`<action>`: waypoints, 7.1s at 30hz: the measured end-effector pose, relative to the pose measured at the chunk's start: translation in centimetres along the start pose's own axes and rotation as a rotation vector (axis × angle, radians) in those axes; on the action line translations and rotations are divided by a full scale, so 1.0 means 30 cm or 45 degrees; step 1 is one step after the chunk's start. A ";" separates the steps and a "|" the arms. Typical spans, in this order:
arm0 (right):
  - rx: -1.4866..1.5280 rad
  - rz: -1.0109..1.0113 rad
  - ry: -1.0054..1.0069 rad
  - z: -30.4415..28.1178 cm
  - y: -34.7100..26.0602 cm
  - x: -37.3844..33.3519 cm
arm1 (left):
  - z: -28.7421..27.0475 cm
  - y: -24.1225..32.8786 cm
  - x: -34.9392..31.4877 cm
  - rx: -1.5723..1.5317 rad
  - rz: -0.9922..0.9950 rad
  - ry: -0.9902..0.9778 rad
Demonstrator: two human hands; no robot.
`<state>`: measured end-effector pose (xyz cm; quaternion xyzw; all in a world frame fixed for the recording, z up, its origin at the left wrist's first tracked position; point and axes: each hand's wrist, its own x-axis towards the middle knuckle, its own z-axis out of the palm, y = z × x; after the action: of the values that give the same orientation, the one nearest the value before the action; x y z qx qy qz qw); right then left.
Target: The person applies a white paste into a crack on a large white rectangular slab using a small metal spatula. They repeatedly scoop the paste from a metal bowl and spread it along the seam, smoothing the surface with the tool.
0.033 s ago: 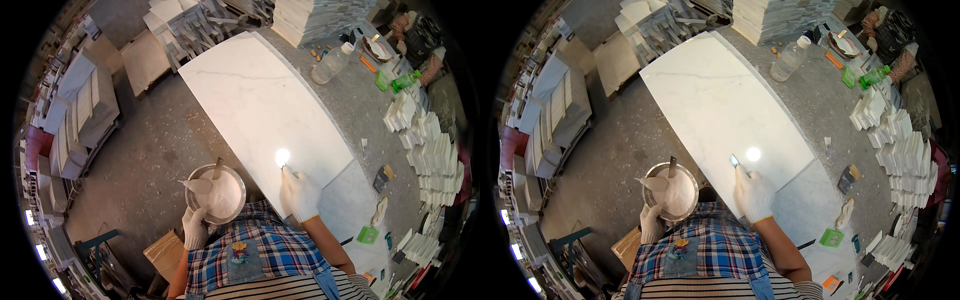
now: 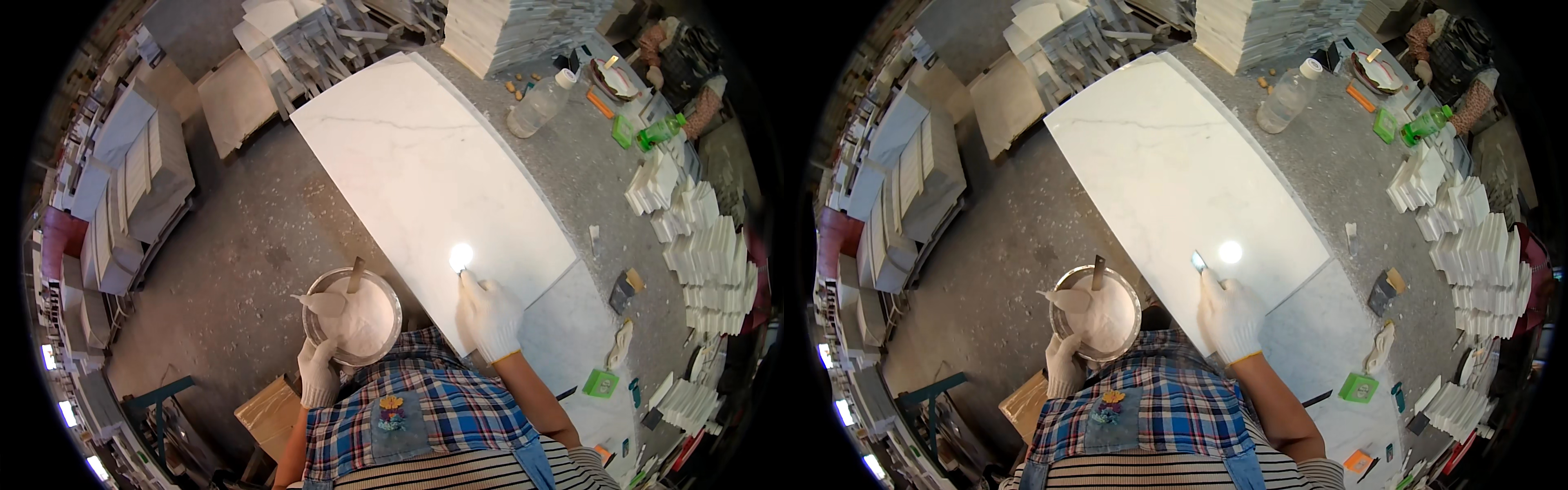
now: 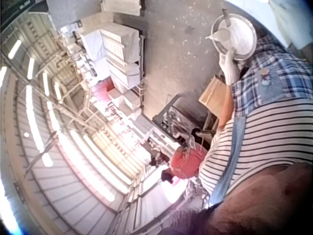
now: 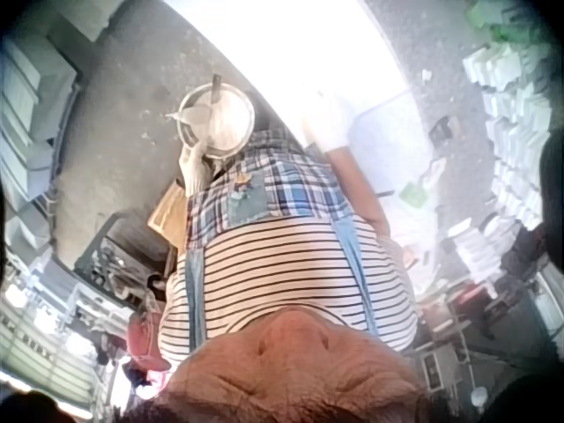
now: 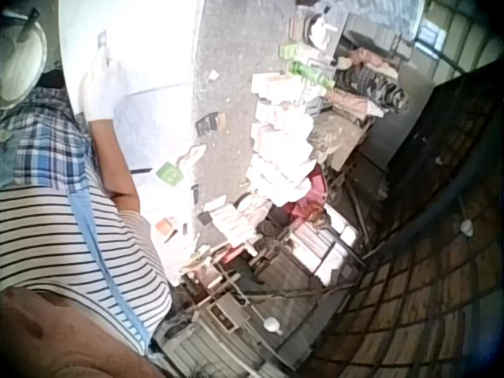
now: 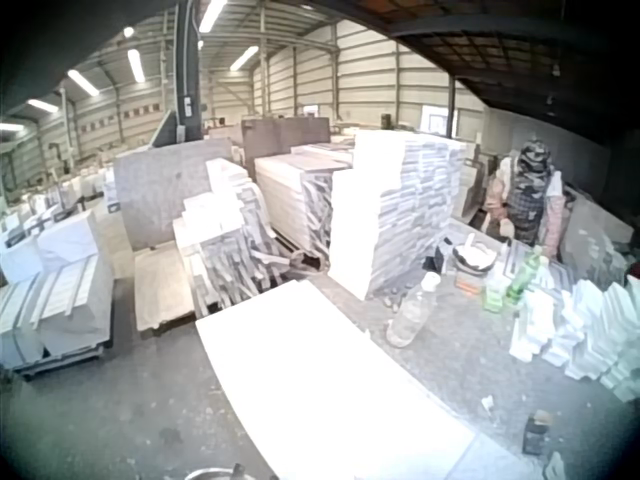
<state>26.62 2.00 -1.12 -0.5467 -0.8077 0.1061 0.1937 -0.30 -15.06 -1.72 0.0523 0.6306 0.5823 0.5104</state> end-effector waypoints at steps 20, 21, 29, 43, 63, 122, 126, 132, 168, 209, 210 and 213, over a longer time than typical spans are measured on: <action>0.329 0.121 0.193 -0.010 0.086 -0.204 | -0.029 -0.024 -0.015 -0.014 0.018 0.038; 0.193 -0.046 0.227 0.003 0.097 -0.224 | -0.031 -0.022 -0.019 -0.020 0.021 0.031; 0.318 -0.219 0.071 0.043 0.055 -0.253 | -0.042 -0.029 -0.038 0.002 0.044 0.045; 0.349 -0.325 -0.038 -0.003 0.045 -0.242 | -0.038 -0.023 -0.055 0.013 0.012 0.054; 0.099 -0.067 0.065 -0.057 0.095 -0.233 | -0.037 -0.028 -0.058 0.045 0.047 0.018; 0.231 -0.218 0.025 -0.020 0.073 -0.333 | -0.071 -0.058 -0.075 0.040 0.029 -0.011; 0.241 -0.312 -0.158 -0.011 0.060 -0.350 | -0.071 -0.070 -0.084 0.018 0.059 -0.055; 0.479 -0.471 -0.165 0.056 0.114 -0.401 | -0.051 -0.071 -0.113 0.005 0.074 -0.044; 0.259 -0.542 0.099 0.022 0.103 -0.359 | -0.067 -0.073 -0.134 0.002 0.026 0.051; 0.517 0.036 -0.656 -0.050 0.088 -0.369 | -0.094 -0.090 -0.112 -0.008 0.064 -0.012; 0.514 0.048 -0.741 -0.046 0.093 -0.380 | -0.089 -0.087 -0.116 -0.017 0.072 -0.017; 0.284 -0.402 -0.527 -0.002 0.139 -0.429 | -0.095 -0.099 -0.111 -0.031 0.091 -0.009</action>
<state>34.38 -8.30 -5.20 -0.3563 -0.8885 0.2721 0.0978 0.85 -20.14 -2.67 0.0706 0.6193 0.6077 0.4921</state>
